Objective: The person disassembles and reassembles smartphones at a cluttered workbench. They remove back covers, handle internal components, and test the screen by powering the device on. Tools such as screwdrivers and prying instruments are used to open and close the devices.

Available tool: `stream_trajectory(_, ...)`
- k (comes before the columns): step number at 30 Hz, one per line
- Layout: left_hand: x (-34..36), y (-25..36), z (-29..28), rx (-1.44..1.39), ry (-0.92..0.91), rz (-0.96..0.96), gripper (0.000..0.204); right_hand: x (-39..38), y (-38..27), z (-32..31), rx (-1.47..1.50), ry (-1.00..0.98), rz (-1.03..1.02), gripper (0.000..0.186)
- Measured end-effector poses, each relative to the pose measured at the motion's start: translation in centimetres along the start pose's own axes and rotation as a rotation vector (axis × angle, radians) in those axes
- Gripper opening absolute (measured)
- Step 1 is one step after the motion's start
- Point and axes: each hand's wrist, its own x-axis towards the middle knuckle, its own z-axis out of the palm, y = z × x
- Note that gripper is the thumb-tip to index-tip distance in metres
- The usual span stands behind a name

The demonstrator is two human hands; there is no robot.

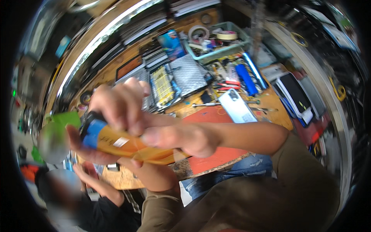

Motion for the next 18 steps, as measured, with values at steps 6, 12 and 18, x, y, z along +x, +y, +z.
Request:
stream_trajectory(6,0.0,0.7,0.6,0.054,0.037,-0.149,0.066,-1.6,-0.7,-0.3,0.000,0.088,0.128,0.066)
stream_trajectory(12,-0.4,0.8,1.3,-0.158,0.096,-0.109,0.064,-4.5,0.1,-1.0,0.013,0.254,0.031,0.064)
stream_trajectory(18,-0.6,0.8,1.3,-0.204,0.120,-0.108,0.062,-5.9,1.1,-3.3,-0.006,0.225,-0.153,0.068)
